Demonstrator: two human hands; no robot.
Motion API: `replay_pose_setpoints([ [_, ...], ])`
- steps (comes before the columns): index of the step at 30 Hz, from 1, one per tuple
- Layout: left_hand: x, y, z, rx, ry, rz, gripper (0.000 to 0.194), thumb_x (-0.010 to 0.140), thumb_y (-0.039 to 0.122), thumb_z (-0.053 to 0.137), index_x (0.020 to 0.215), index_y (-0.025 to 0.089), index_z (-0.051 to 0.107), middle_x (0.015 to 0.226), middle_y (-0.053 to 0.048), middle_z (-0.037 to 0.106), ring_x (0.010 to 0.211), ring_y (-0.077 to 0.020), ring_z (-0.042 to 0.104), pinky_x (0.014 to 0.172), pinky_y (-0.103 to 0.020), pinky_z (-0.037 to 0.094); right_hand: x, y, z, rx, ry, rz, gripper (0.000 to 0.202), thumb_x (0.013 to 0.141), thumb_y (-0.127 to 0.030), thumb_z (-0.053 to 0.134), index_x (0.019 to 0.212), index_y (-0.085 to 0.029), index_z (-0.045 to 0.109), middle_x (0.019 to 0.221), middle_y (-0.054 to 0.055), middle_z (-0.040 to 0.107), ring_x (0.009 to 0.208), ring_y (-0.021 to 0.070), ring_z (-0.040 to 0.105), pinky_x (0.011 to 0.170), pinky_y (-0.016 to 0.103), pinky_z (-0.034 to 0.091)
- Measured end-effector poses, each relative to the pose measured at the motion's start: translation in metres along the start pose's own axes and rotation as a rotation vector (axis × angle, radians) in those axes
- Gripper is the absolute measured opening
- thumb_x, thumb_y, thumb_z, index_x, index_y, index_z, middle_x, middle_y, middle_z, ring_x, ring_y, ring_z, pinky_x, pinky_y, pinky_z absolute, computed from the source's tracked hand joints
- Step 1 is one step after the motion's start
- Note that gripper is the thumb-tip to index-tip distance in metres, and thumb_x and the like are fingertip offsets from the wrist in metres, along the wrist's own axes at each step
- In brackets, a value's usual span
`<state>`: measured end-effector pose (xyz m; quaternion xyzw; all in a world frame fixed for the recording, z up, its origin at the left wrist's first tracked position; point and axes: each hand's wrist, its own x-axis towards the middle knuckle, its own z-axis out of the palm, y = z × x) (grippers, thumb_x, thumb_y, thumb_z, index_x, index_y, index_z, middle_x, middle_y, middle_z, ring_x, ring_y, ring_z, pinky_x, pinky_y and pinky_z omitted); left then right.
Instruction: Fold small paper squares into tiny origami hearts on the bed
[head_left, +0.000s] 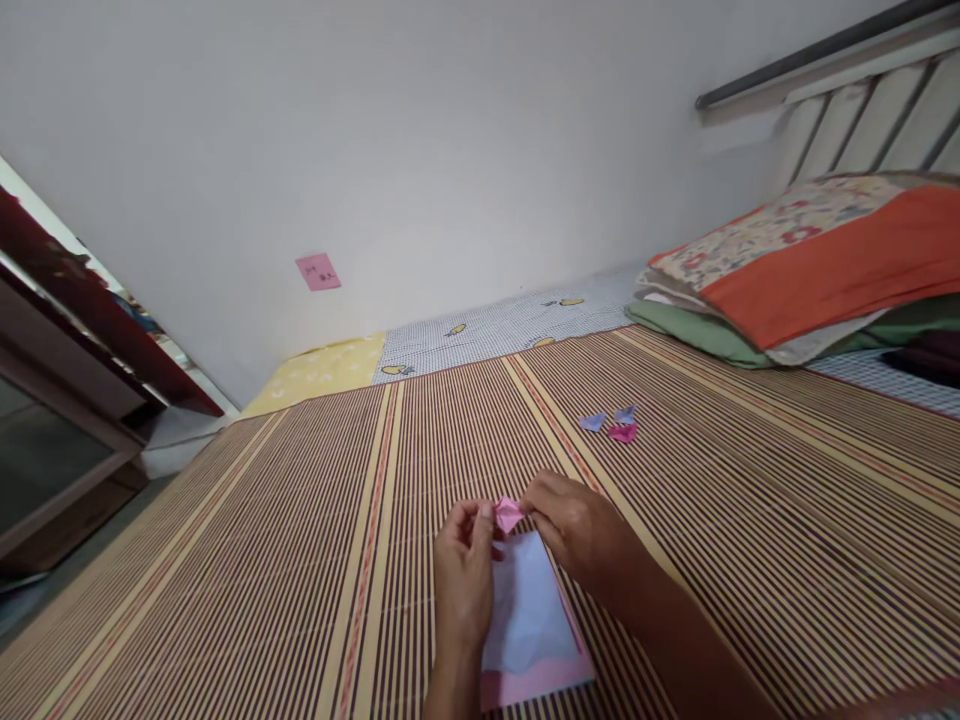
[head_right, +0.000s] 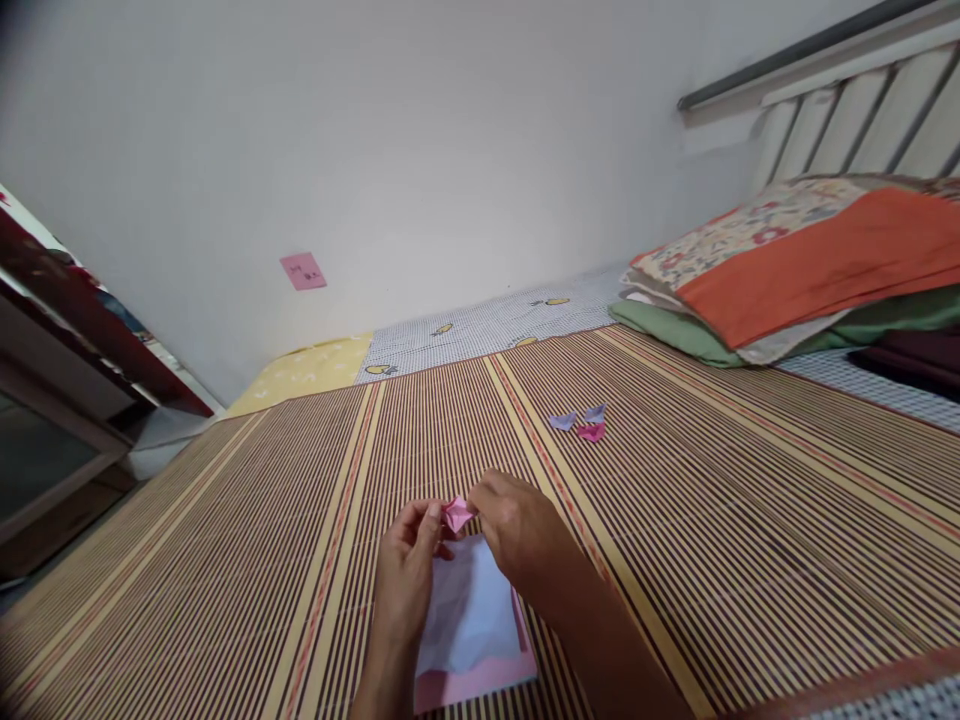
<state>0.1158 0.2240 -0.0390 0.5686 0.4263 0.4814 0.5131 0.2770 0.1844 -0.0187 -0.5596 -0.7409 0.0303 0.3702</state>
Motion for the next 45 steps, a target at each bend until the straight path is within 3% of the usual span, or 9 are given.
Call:
replay_pose_setpoints([
  [19,0.002,0.002,0.002,-0.067,0.071,-0.044,0.034,0.079,0.051,0.072,0.078,0.017,0.067,0.071,-0.003,0.067,0.059,-0.0164,0.061,0.053,-0.026,0.051,0.0,-0.001,0.007,0.006,-0.027,0.012,0.023,0.09,0.002,0.052,0.084,-0.016,0.065,0.087,0.005,0.063,0.083,0.02,0.059,0.076,0.03,0.043],
  [27,0.006,-0.004,-0.003,-0.058,0.1,-0.053,0.045,0.083,0.06,0.068,0.094,0.016,0.069,0.091,-0.008,0.073,0.072,-0.0202,0.068,0.055,-0.027,0.051,0.0,0.007,-0.015,-0.001,-0.041,0.072,0.022,0.09,0.001,0.053,0.088,-0.016,0.067,0.09,0.005,0.065,0.085,0.0198,0.061,0.075,0.029,0.044],
  [31,0.007,-0.004,-0.01,-0.001,0.072,-0.072,0.041,0.086,0.057,0.067,0.095,0.017,0.069,0.098,-0.009,0.074,0.075,-0.0199,0.069,0.058,-0.027,0.051,-0.013,0.038,-0.038,-0.105,-0.023,0.199,0.023,0.092,-0.003,0.051,0.088,-0.019,0.067,0.091,0.003,0.068,0.081,0.0174,0.063,0.07,0.027,0.044],
  [39,0.008,-0.005,-0.01,0.027,0.012,-0.055,0.041,0.082,0.057,0.07,0.089,0.017,0.07,0.092,-0.009,0.076,0.071,-0.0202,0.069,0.056,-0.026,0.05,-0.044,0.143,-0.085,-0.278,0.041,0.337,0.019,0.087,-0.009,0.053,0.083,-0.02,0.068,0.086,0.006,0.07,0.077,0.0212,0.065,0.066,0.029,0.04],
  [45,0.01,-0.008,-0.011,0.038,0.014,-0.057,0.043,0.08,0.059,0.071,0.088,0.017,0.071,0.092,-0.01,0.076,0.073,-0.0219,0.07,0.057,-0.027,0.05,-0.056,0.199,-0.108,-0.381,0.077,0.439,0.019,0.087,-0.009,0.055,0.08,-0.02,0.068,0.085,0.007,0.072,0.072,0.0212,0.063,0.061,0.029,0.035],
])
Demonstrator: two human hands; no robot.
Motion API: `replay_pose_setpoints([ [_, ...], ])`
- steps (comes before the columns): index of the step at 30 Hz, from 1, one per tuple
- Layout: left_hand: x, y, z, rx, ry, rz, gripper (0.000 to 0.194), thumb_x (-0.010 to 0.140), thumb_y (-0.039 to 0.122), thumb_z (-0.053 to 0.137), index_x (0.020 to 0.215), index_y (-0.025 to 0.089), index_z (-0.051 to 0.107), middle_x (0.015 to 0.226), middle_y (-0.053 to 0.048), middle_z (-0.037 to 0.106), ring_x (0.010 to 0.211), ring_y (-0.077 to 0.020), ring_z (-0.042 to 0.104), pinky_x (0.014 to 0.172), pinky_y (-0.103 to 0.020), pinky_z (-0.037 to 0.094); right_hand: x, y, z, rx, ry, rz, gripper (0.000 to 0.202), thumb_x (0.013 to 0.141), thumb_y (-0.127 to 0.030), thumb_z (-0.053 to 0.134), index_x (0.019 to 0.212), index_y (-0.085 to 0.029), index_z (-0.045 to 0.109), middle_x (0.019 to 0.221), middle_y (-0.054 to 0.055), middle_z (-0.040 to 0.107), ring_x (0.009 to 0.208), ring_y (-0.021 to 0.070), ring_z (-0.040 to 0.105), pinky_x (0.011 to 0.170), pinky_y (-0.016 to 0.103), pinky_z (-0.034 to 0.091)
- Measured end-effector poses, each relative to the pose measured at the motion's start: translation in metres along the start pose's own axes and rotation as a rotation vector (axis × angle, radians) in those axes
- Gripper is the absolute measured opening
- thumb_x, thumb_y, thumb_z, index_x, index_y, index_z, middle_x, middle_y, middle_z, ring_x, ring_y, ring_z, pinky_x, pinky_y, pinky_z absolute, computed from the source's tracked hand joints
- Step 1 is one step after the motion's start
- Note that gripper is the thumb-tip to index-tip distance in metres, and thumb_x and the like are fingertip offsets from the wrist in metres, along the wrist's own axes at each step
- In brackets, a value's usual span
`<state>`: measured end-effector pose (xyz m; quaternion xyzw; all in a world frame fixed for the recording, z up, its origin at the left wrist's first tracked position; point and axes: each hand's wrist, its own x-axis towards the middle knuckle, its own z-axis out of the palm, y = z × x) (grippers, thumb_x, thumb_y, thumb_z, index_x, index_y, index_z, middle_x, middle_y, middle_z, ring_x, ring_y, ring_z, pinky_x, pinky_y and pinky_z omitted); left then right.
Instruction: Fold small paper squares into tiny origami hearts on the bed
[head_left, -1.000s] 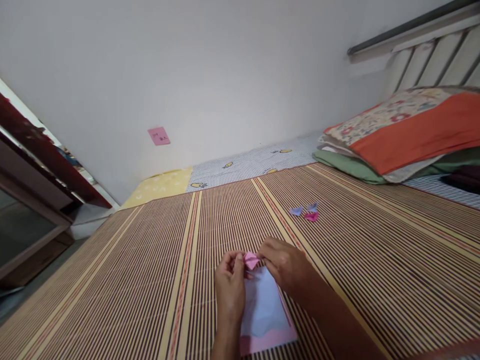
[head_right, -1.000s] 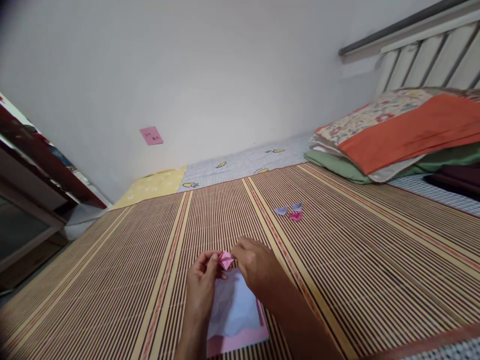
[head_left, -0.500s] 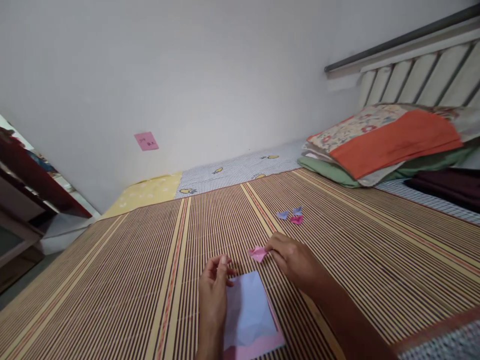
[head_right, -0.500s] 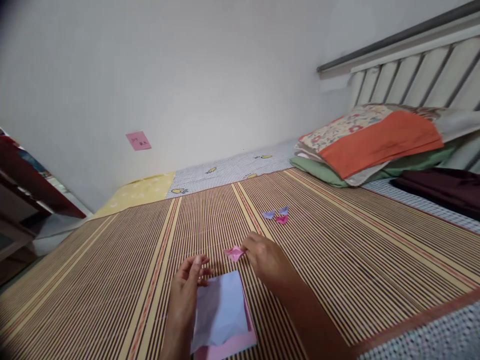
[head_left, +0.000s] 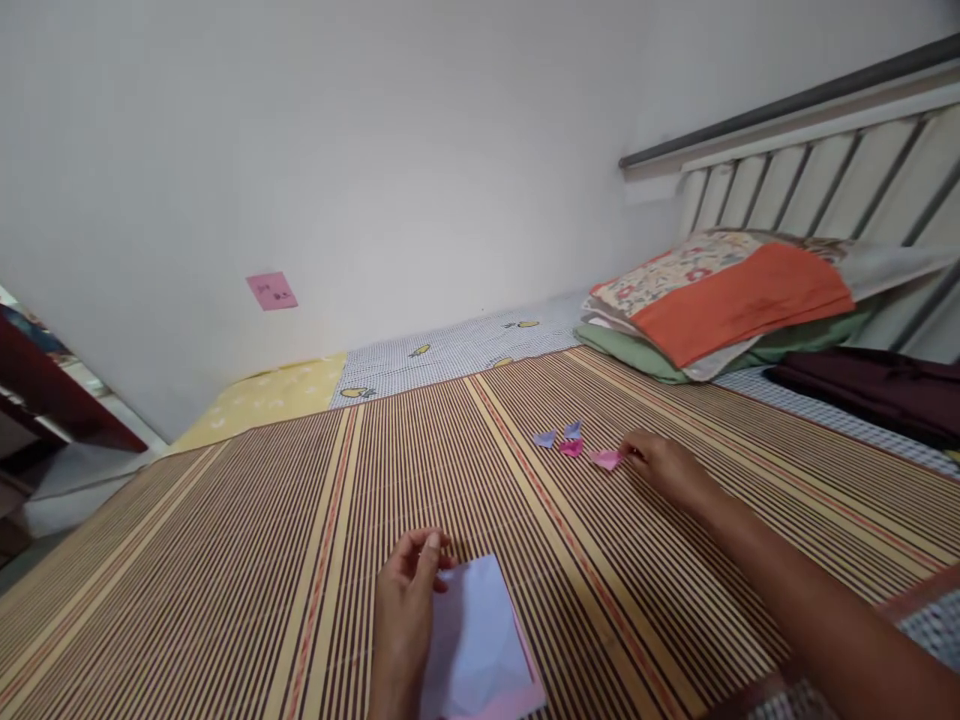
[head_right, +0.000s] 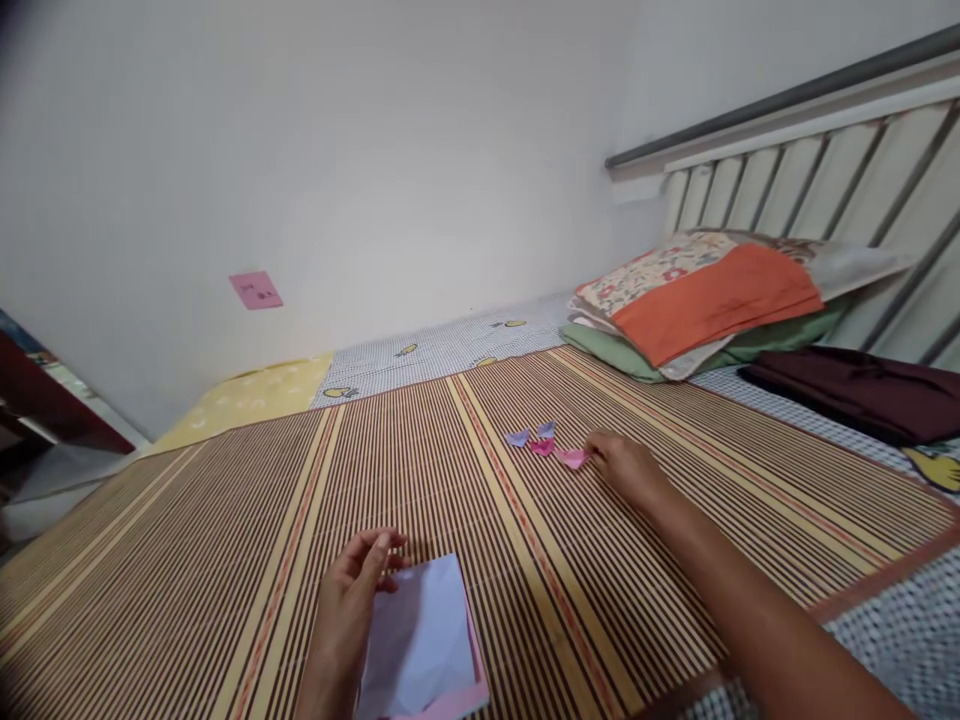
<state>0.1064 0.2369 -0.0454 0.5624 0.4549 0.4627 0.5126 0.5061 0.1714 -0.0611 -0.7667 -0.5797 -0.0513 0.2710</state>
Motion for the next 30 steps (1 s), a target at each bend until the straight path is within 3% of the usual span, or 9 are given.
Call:
replay_pose_setpoints([
  [6,0.001,0.0,0.0,0.017,-0.027,0.001,0.04,0.082,0.057,0.07,0.087,0.018,0.07,0.091,-0.009,0.075,0.074,-0.0219,0.069,0.06,-0.028,0.049,0.012,0.031,0.007,-0.024,0.011,0.033,0.019,0.087,-0.008,0.055,0.08,-0.02,0.069,0.085,0.009,0.073,0.073,0.0217,0.064,0.062,0.03,0.036],
  [10,0.002,-0.004,0.0,0.025,-0.033,-0.006,0.04,0.082,0.057,0.07,0.088,0.018,0.07,0.091,-0.009,0.075,0.075,-0.0223,0.068,0.06,-0.028,0.049,0.018,0.031,0.011,-0.005,0.001,0.001,0.019,0.086,-0.007,0.056,0.08,-0.019,0.07,0.085,0.009,0.073,0.075,0.0217,0.065,0.064,0.03,0.039],
  [20,0.001,-0.005,0.0,0.034,-0.047,-0.037,0.041,0.082,0.058,0.07,0.089,0.017,0.07,0.092,-0.01,0.076,0.076,-0.0229,0.069,0.061,-0.029,0.05,0.03,-0.029,0.05,0.078,-0.058,-0.158,0.011,0.095,-0.013,0.06,0.094,-0.018,0.07,0.097,0.005,0.074,0.085,0.0176,0.068,0.077,0.029,0.049],
  [25,0.004,-0.008,-0.004,0.026,0.001,-0.013,0.041,0.08,0.059,0.071,0.086,0.018,0.071,0.09,-0.01,0.076,0.073,-0.0217,0.068,0.059,-0.028,0.049,0.045,-0.046,0.047,0.045,-0.078,-0.174,0.014,0.1,-0.027,0.063,0.097,-0.015,0.068,0.1,0.004,0.071,0.089,0.0186,0.068,0.081,0.037,0.057],
  [30,0.004,-0.005,-0.003,0.022,-0.02,-0.025,0.043,0.078,0.06,0.072,0.084,0.017,0.071,0.087,-0.01,0.076,0.072,-0.0223,0.068,0.058,-0.029,0.049,0.071,-0.073,0.05,0.003,-0.144,-0.229,0.018,0.1,-0.03,0.063,0.111,-0.016,0.068,0.113,0.007,0.07,0.098,0.0212,0.069,0.087,0.042,0.058],
])
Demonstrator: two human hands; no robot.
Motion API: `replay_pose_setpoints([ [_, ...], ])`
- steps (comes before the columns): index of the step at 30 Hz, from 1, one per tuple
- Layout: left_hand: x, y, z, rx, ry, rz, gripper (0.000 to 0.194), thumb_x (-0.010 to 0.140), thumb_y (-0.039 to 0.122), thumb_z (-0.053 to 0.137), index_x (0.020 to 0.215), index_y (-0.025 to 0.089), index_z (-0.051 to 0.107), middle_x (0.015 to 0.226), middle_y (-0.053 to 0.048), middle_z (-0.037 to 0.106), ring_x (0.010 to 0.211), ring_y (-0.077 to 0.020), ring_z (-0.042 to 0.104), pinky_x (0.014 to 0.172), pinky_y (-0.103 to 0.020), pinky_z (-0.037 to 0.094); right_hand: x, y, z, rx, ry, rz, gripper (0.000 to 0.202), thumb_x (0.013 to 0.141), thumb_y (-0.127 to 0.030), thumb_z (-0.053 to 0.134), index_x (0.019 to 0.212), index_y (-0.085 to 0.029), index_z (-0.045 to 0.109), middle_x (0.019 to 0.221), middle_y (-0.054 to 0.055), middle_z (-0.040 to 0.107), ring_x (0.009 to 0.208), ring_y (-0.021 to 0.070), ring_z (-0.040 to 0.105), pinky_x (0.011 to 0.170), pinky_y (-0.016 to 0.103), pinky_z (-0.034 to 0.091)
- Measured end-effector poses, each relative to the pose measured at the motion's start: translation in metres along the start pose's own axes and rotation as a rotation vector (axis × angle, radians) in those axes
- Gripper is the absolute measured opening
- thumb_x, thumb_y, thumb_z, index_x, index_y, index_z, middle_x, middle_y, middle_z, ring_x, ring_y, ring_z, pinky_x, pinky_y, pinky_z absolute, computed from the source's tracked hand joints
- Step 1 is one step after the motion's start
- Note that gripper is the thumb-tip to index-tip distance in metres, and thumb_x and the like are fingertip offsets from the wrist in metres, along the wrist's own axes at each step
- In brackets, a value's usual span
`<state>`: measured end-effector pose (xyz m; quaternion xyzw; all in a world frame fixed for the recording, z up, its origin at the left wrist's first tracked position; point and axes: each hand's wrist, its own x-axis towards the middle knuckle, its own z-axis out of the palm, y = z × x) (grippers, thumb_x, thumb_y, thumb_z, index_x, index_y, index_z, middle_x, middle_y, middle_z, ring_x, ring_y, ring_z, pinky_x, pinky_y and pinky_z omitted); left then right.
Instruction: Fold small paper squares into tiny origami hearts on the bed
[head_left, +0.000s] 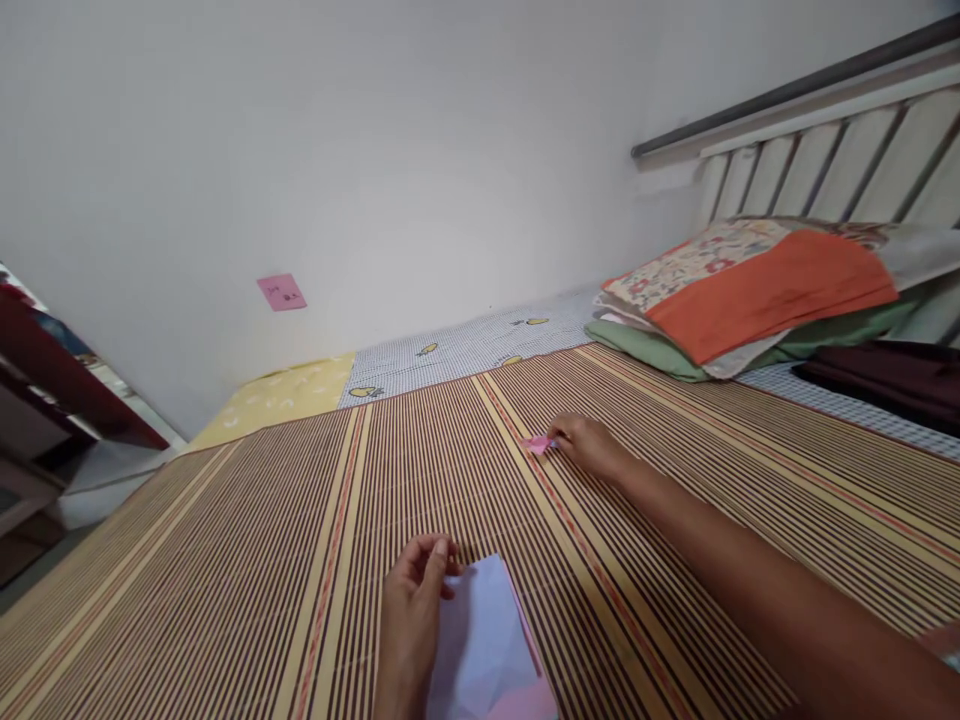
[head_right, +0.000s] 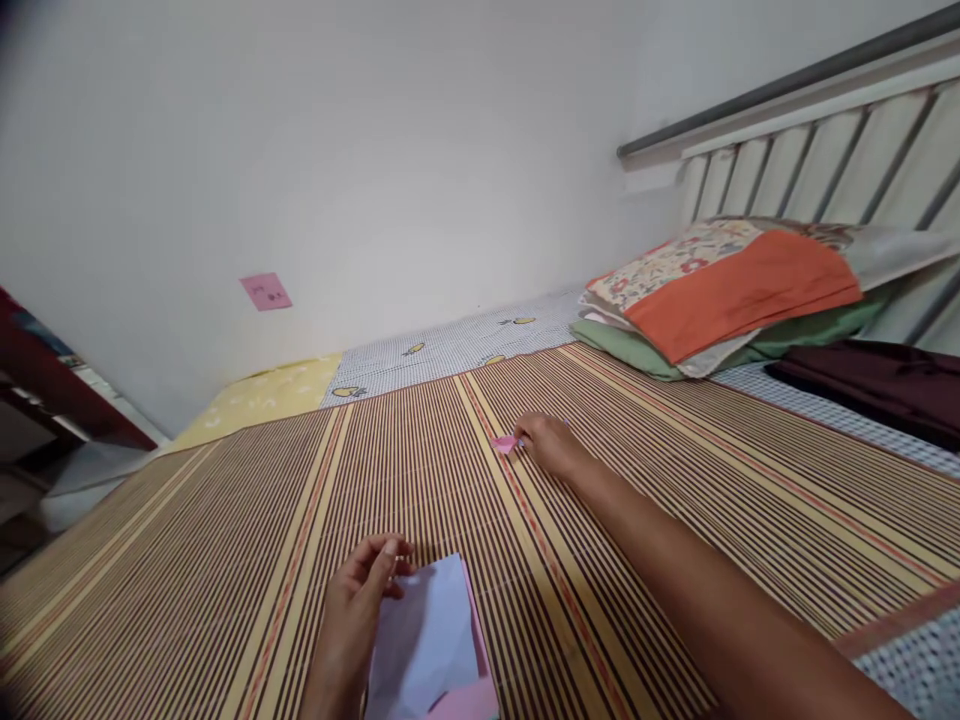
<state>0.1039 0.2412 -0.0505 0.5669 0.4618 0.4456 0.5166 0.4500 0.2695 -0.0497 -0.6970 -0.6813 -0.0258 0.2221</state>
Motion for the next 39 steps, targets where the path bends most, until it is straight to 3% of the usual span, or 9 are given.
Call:
replay_pose_setpoints([
  [7,0.003,0.0,-0.009,0.002,-0.009,0.003,0.038,0.082,0.054,0.07,0.088,0.017,0.071,0.091,-0.01,0.076,0.075,-0.0216,0.067,0.059,-0.028,0.049,0.015,-0.005,0.008,-0.059,-0.111,-0.006,0.025,0.1,-0.031,0.064,0.12,-0.017,0.065,0.119,0.008,0.068,0.099,0.022,0.069,0.085,0.042,0.059],
  [20,0.001,0.003,-0.009,-0.013,0.004,-0.023,0.035,0.084,0.053,0.068,0.088,0.018,0.069,0.093,-0.011,0.077,0.076,-0.0218,0.067,0.062,-0.029,0.048,0.049,-0.011,0.029,-0.186,-0.158,-0.017,0.029,0.1,-0.032,0.064,0.125,-0.017,0.063,0.125,0.009,0.066,0.104,0.0237,0.068,0.088,0.044,0.058],
  [27,0.002,0.001,-0.008,-0.017,0.0,-0.032,0.035,0.084,0.053,0.068,0.086,0.018,0.069,0.091,-0.01,0.076,0.076,-0.0222,0.067,0.062,-0.03,0.047,0.051,-0.009,0.04,-0.261,-0.171,-0.01,0.03,0.1,-0.032,0.065,0.126,-0.017,0.063,0.127,0.01,0.065,0.106,0.0247,0.067,0.09,0.045,0.058],
  [39,0.001,0.003,-0.007,-0.042,0.019,-0.026,0.035,0.081,0.053,0.071,0.085,0.018,0.069,0.089,-0.01,0.077,0.073,-0.0214,0.068,0.06,-0.028,0.047,0.048,-0.005,0.035,-0.325,-0.158,-0.067,0.029,0.1,-0.031,0.064,0.125,-0.017,0.064,0.127,0.01,0.065,0.107,0.0247,0.067,0.091,0.045,0.057],
])
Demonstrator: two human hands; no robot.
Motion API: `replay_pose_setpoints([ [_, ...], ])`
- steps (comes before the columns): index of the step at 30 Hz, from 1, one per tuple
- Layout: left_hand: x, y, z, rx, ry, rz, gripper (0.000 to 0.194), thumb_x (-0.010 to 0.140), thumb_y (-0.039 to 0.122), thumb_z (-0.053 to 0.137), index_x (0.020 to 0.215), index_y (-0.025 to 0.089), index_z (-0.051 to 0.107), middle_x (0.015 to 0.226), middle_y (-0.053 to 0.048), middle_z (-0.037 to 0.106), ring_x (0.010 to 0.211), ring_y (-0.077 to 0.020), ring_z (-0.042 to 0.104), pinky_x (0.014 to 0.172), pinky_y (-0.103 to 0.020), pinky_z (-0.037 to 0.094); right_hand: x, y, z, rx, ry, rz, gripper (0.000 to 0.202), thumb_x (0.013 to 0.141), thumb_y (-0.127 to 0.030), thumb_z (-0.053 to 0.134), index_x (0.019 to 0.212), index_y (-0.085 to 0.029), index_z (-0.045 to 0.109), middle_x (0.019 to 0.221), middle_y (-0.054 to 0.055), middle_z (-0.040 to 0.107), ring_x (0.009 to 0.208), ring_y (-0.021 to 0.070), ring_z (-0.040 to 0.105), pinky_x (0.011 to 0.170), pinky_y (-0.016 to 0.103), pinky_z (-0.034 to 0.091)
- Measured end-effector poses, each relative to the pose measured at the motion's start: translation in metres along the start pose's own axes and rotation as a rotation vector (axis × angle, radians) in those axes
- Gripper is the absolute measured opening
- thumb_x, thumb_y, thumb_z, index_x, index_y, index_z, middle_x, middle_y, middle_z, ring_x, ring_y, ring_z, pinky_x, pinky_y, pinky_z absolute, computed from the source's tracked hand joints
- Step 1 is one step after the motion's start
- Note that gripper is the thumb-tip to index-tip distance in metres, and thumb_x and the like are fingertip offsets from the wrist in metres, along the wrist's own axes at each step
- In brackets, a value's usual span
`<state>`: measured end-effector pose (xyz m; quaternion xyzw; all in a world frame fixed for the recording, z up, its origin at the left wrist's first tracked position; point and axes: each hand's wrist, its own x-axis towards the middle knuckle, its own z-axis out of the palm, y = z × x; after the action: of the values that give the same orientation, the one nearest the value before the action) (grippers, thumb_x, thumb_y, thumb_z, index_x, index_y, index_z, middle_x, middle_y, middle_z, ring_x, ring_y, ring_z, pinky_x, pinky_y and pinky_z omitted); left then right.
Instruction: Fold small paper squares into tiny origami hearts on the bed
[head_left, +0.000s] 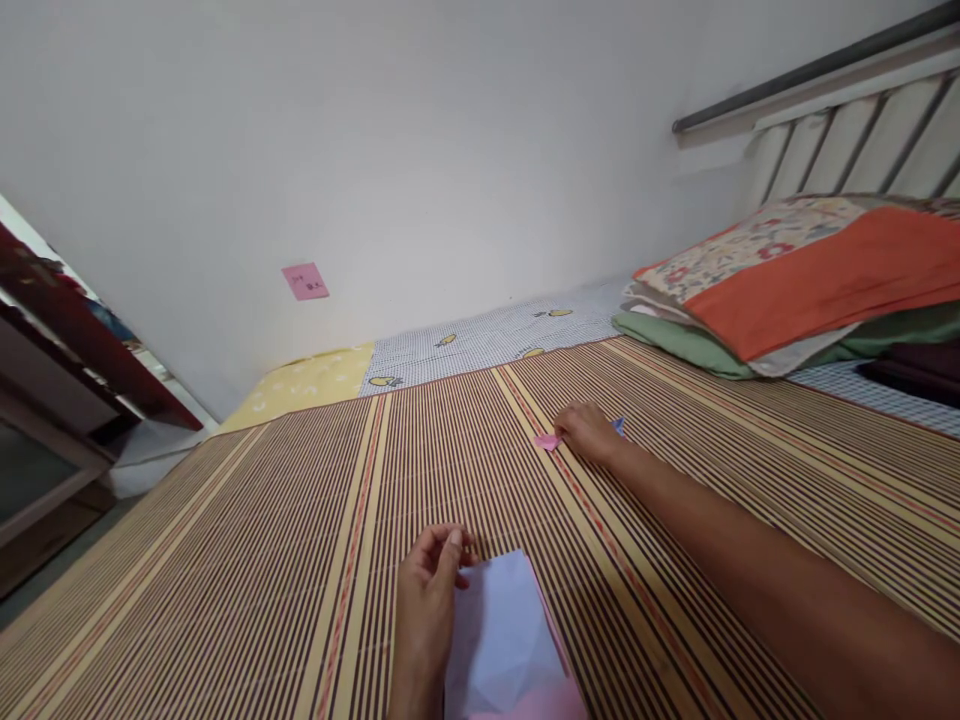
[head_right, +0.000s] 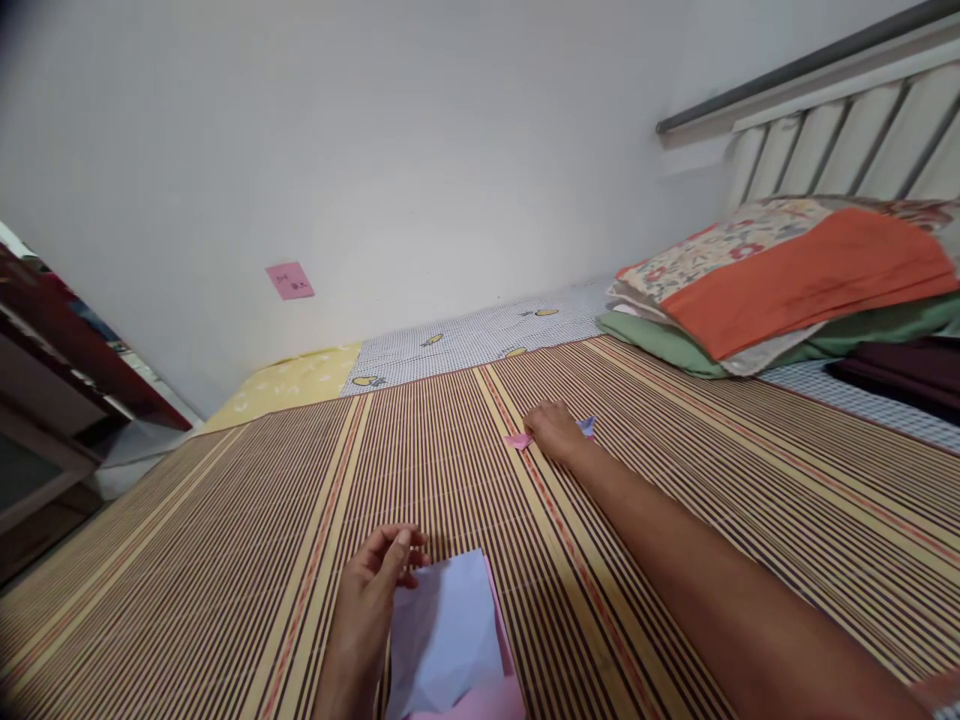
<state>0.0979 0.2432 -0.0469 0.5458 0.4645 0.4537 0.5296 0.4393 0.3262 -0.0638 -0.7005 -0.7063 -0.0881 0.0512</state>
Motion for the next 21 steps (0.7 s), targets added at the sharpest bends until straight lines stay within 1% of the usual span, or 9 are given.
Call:
replay_pose_setpoints([
  [12,0.001,-0.002,0.002,0.022,-0.004,0.013,0.037,0.083,0.054,0.069,0.087,0.017,0.071,0.091,-0.01,0.076,0.074,-0.0212,0.068,0.06,-0.028,0.048,-0.002,0.006,0.003,-0.009,0.029,-0.018,0.027,0.1,-0.031,0.064,0.124,-0.018,0.065,0.128,0.011,0.065,0.108,0.0246,0.066,0.092,0.045,0.057],
  [17,0.0,-0.001,0.002,0.015,0.007,0.004,0.038,0.08,0.055,0.071,0.084,0.017,0.071,0.088,-0.01,0.076,0.072,-0.0213,0.068,0.058,-0.028,0.048,-0.004,0.009,-0.005,0.023,0.057,-0.001,0.028,0.1,-0.031,0.065,0.125,-0.017,0.064,0.128,0.01,0.065,0.11,0.0255,0.066,0.093,0.047,0.056],
  [21,-0.001,0.001,0.004,0.023,-0.002,0.002,0.037,0.081,0.055,0.07,0.084,0.018,0.07,0.089,-0.01,0.076,0.073,-0.0212,0.068,0.059,-0.028,0.048,-0.005,0.01,-0.012,0.039,0.078,0.019,0.028,0.1,-0.031,0.064,0.124,-0.017,0.064,0.128,0.01,0.065,0.111,0.0258,0.066,0.094,0.048,0.056],
])
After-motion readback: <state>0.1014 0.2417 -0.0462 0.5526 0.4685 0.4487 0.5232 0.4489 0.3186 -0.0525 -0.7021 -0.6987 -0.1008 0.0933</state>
